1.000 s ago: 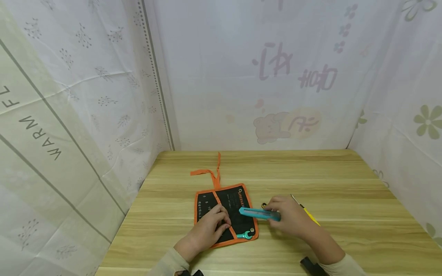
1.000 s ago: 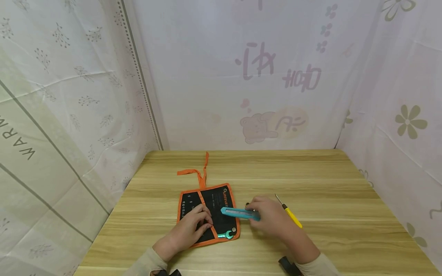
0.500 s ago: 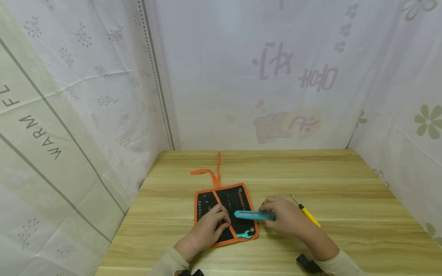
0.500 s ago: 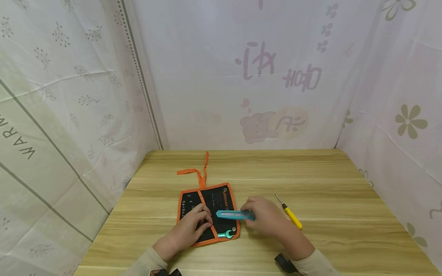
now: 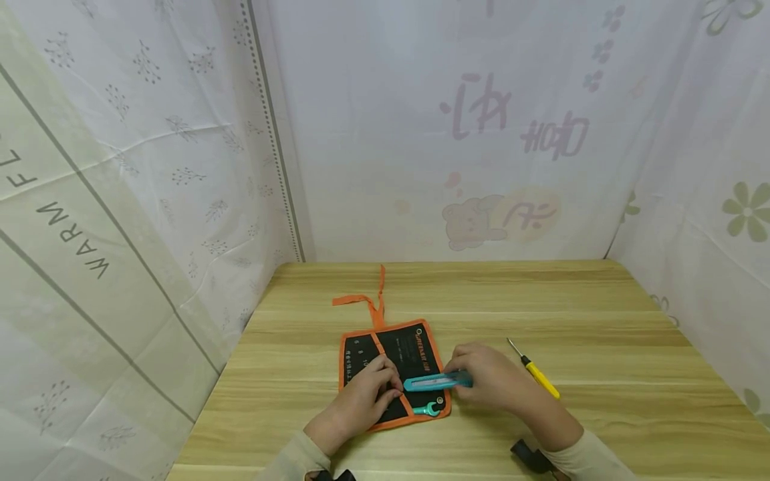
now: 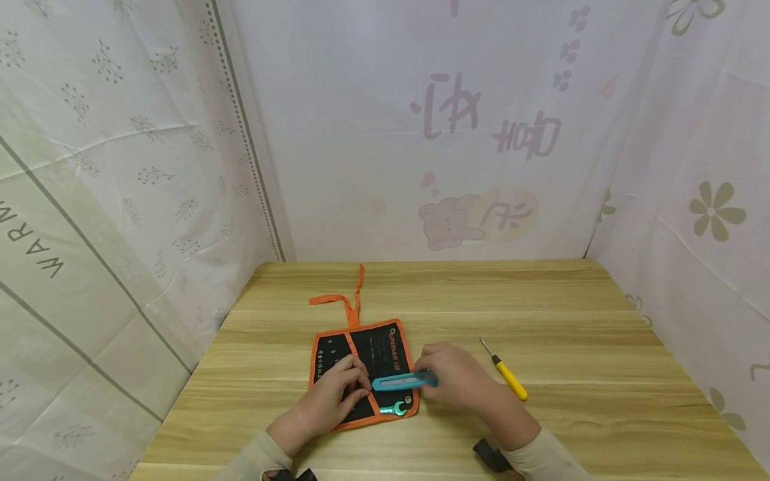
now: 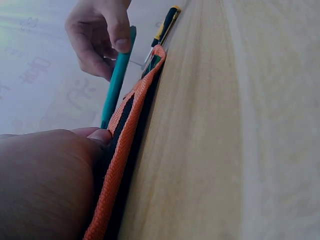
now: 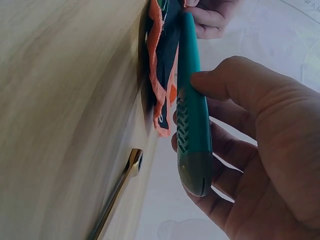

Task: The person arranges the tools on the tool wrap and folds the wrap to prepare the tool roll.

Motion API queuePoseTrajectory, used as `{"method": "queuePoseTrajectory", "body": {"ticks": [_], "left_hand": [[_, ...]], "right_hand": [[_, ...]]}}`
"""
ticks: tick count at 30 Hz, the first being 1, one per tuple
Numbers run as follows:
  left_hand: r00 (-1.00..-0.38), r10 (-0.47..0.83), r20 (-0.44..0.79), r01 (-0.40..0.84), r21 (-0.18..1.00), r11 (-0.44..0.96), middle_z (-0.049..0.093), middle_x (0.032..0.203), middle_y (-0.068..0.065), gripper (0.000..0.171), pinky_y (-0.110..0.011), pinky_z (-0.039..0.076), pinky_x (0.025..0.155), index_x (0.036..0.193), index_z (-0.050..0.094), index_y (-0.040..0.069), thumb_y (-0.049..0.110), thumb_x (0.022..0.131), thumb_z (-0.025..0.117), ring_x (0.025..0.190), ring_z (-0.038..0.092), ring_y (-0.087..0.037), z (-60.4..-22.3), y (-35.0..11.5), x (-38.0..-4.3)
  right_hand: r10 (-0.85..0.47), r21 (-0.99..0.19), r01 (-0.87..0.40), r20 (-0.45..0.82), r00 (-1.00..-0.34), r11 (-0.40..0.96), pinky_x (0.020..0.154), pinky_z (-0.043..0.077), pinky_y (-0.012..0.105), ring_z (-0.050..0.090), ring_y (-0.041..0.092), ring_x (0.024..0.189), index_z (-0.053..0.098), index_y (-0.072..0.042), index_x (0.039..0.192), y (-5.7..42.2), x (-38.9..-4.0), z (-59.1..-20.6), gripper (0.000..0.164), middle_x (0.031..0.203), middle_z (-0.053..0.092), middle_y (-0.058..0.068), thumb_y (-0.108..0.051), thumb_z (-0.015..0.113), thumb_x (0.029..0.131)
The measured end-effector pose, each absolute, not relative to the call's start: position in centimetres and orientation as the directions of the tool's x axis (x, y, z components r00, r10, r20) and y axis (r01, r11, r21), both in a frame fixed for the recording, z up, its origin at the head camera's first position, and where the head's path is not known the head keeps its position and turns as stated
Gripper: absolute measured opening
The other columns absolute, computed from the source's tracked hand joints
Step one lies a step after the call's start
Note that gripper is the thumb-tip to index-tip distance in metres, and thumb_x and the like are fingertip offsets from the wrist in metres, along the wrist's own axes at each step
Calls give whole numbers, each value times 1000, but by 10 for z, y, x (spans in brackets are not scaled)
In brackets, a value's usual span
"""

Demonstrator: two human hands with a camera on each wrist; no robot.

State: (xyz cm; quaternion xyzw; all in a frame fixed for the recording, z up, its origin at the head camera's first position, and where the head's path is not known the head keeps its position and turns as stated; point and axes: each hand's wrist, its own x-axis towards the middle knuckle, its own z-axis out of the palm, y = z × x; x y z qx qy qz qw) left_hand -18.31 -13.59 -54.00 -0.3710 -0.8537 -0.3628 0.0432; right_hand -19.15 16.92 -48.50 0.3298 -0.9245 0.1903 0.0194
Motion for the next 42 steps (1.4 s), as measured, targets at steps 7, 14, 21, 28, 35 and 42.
{"method": "queuePoseTrajectory", "body": {"ticks": [7,14,21,28,35,42], "left_hand": [[-713,602,359,675,584,451,55,117,6,13,-17,49,66,99,67,21,9,100,72,76,49,1,-540,-136,-183],[-700,604,383,693,571,441,54,115,7,13,-17,49,67,99,67,21,9,100,72,77,49,0,-541,-136,-183],[-700,602,384,692,573,439,54,114,8,13,-17,50,68,99,66,22,10,101,71,81,51,0,-540,-136,-182],[-683,602,413,712,559,425,55,113,9,14,-16,52,72,98,65,22,9,100,72,86,55,0,-540,-136,-183],[-678,604,419,720,543,431,56,110,9,14,-16,51,72,98,64,21,9,100,72,86,56,-1,-540,-135,-186],[-709,599,372,685,566,459,55,108,10,13,-18,51,70,97,64,22,11,99,72,83,54,-1,-542,-135,-186]], "right_hand": [[-634,-323,-651,171,-754,687,71,45,26,47,4,79,82,-20,105,165,-196,-487,20,92,57,-17,-21,84,86],[-641,-318,-656,167,-749,684,79,47,32,49,4,87,82,-20,108,164,-199,-489,19,96,58,-16,-20,83,89],[-644,-358,-645,140,-752,676,83,48,34,50,5,93,81,-20,111,166,-200,-491,20,99,57,-17,-19,82,91],[-656,-409,-638,115,-746,653,85,52,31,52,6,98,79,-17,115,166,-202,-493,21,104,57,-14,-17,80,94],[-655,-397,-643,127,-745,655,84,52,31,52,8,99,79,-15,116,162,-203,-495,22,103,56,-12,-16,79,95],[-663,-344,-657,120,-739,670,89,53,34,53,11,105,79,-16,118,157,-201,-493,23,108,59,-11,-19,79,95]]}}
